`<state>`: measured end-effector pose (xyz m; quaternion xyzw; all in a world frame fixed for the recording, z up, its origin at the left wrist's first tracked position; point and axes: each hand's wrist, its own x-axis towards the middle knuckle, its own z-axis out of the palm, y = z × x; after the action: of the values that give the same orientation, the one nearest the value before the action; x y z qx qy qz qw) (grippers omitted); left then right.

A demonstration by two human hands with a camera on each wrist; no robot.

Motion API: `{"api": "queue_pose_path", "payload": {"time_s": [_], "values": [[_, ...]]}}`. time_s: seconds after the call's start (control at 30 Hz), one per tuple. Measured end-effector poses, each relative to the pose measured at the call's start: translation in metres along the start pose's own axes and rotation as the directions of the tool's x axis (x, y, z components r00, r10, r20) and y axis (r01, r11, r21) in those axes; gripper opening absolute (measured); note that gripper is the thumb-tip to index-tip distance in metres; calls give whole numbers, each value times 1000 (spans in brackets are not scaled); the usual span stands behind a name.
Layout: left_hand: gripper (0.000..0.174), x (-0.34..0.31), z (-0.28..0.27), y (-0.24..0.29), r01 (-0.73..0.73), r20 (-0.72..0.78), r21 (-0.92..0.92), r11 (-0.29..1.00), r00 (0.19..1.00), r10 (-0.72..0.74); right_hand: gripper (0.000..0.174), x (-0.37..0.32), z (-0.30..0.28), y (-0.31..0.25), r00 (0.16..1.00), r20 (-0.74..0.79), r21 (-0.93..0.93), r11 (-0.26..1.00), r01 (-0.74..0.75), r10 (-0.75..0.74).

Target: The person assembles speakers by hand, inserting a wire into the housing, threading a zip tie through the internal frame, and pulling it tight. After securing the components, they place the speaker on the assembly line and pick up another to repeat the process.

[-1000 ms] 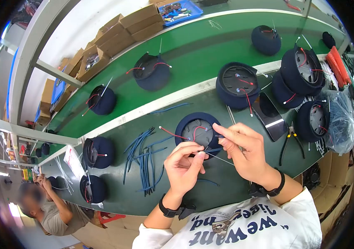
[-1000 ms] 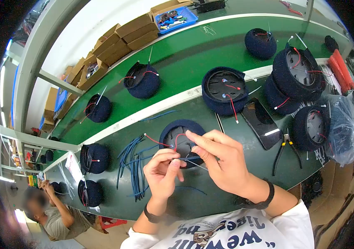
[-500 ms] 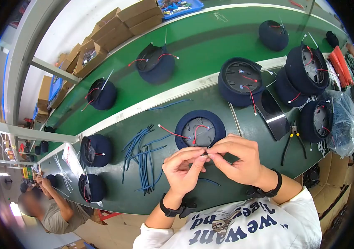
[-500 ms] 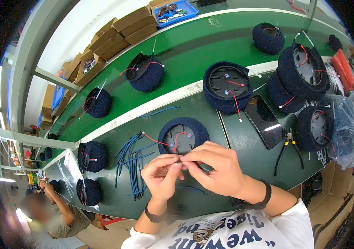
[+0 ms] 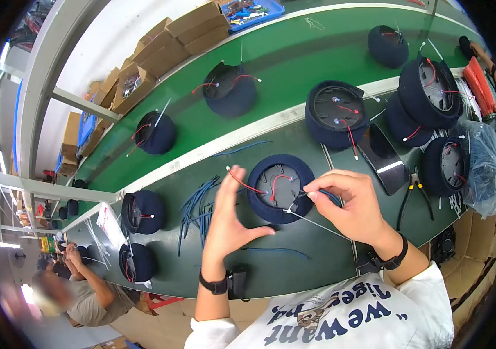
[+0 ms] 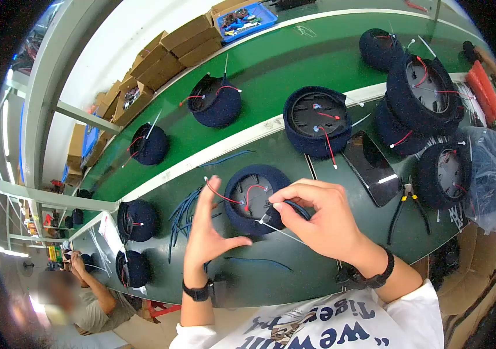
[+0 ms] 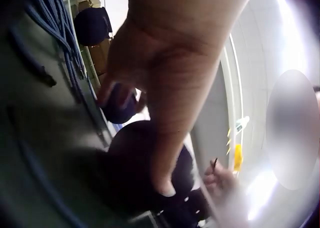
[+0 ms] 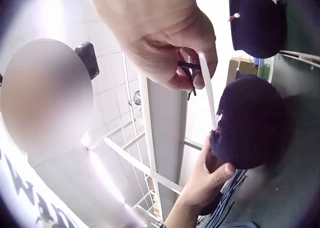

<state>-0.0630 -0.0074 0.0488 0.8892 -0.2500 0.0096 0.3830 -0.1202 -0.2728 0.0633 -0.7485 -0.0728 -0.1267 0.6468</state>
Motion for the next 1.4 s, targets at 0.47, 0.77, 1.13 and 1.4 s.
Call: {"api": "queue_pose_path", "payload": {"time_s": [0.47, 0.77, 1.13, 1.4], "values": [[124, 16, 69, -1, -440, -35, -274, 855, 893, 449, 9, -27, -5, -28, 970, 213, -470, 882, -7, 121], [98, -1, 83, -9, -493, -295, -37, 869, 836, 462, 9, -36, 8, -25, 976, 128, -405, 908, -108, 173], [100, -7, 82, -5, -440, -370, 60, 896, 824, 430, 15, -43, 23, -15, 990, -80, -200, 972, -127, 113], [102, -10, 84, -5, -455, -391, 110, 884, 798, 459, 15, -44, 22, -24, 986, -73, -248, 955, -165, 152]]}}
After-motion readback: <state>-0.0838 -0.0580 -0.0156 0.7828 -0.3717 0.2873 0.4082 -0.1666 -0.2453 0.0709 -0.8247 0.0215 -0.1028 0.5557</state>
